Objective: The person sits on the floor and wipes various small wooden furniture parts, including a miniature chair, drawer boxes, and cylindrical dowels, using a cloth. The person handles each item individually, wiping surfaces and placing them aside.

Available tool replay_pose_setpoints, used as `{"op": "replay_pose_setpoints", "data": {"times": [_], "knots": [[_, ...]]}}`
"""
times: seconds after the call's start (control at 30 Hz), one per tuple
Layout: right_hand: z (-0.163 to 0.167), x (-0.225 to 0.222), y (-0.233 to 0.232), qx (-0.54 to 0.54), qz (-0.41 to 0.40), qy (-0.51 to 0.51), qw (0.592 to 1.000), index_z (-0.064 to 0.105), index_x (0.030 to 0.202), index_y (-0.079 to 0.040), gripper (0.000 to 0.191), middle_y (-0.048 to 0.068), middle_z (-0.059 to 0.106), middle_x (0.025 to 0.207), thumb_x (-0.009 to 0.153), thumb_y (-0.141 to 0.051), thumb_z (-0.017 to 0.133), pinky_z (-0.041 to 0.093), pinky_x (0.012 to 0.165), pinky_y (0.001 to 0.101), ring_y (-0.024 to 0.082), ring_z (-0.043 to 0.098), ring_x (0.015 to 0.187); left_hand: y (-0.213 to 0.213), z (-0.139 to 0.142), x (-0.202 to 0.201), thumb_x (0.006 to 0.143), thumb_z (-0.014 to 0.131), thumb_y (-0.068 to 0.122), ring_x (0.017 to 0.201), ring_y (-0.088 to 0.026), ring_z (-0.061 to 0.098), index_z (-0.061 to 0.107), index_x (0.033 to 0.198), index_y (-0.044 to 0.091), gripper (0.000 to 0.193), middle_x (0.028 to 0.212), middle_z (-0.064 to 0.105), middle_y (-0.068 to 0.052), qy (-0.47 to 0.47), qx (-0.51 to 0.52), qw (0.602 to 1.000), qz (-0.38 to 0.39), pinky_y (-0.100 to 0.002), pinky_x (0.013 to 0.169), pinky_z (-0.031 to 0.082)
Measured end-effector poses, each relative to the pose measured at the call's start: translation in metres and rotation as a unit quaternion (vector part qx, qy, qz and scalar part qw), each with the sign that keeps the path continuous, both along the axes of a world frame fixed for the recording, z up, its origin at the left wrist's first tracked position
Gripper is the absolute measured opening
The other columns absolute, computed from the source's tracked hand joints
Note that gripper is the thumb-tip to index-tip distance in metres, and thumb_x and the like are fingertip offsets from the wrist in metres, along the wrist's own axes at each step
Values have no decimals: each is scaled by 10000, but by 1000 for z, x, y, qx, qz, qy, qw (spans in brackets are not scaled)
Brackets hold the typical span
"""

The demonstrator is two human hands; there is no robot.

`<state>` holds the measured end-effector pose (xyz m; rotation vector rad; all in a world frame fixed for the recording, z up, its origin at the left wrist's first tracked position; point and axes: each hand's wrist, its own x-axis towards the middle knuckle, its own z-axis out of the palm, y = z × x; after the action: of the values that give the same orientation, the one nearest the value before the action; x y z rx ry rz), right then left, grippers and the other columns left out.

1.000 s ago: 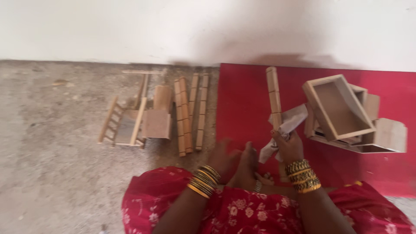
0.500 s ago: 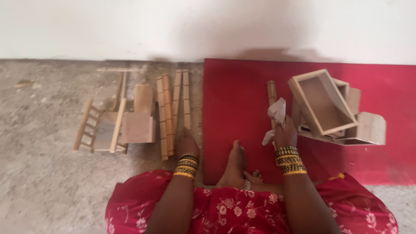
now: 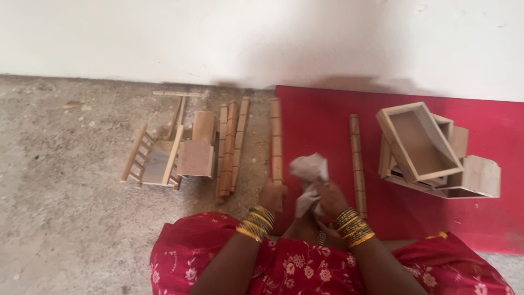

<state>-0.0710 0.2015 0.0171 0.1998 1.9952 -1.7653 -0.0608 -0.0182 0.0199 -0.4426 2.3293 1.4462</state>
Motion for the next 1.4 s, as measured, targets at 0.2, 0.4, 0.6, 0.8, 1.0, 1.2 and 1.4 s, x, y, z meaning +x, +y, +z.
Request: {"op": "replay_pose_setpoints", "data": {"times": [0.2,0.4,0.6,0.8,1.0,1.2,1.4], "knots": [[4,14,-16,-251,-106,42,961,628,1183,26,449,145,710,983,1020,-383,538,596,584,313,190,693,744,51,81,52,983,580,302,972,-369,615,302,1463,-23,642,1184,599,-294,-30,-10,981,-190,-469,853,556],[79,-41,112,-650,46,74,755,608,1218,15,485,166,695,1042,1022,-423,535,616,589,329,222,702,768,57,111,89,923,757,157,1528,-572,-152,667,1055,-145,342,1605,-215,-413,214,-35,917,-335,-625,1270,62],[16,22,27,-392,-149,82,904,589,1254,4,524,187,679,1102,1024,-462,532,635,595,345,255,710,791,60,80,67,899,662,71,1477,-481,95,338,1444,73,634,1653,-17,-330,74,142,955,-251,-565,1175,274],[37,0,28,-354,-167,102,915,570,1289,-6,563,208,664,1161,1025,-502,529,655,600,362,287,719,815,64,-3,65,905,694,-169,1216,-362,462,-185,1608,134,1166,1623,140,-262,167,414,872,-200,-487,981,526],[125,-47,102,-629,116,66,766,584,1368,-120,446,148,706,1161,1069,-450,551,645,714,496,263,726,946,78,-53,63,1046,679,-30,725,-270,612,64,1280,-181,675,929,550,-248,-310,692,608,-233,-370,615,550],[49,26,10,-330,-145,112,926,513,1455,-6,466,148,633,956,1127,-310,642,629,660,379,228,661,754,51,0,63,876,627,-103,557,-153,603,66,1575,377,1016,856,648,-138,-174,671,699,-175,-294,410,487],[96,-9,53,-512,-37,87,854,529,1350,-11,363,136,656,926,1104,-260,622,636,649,364,223,686,756,50,50,61,798,633,-190,694,-279,704,-381,1534,121,1291,885,662,-268,-294,717,617,-136,-418,559,617]]}}
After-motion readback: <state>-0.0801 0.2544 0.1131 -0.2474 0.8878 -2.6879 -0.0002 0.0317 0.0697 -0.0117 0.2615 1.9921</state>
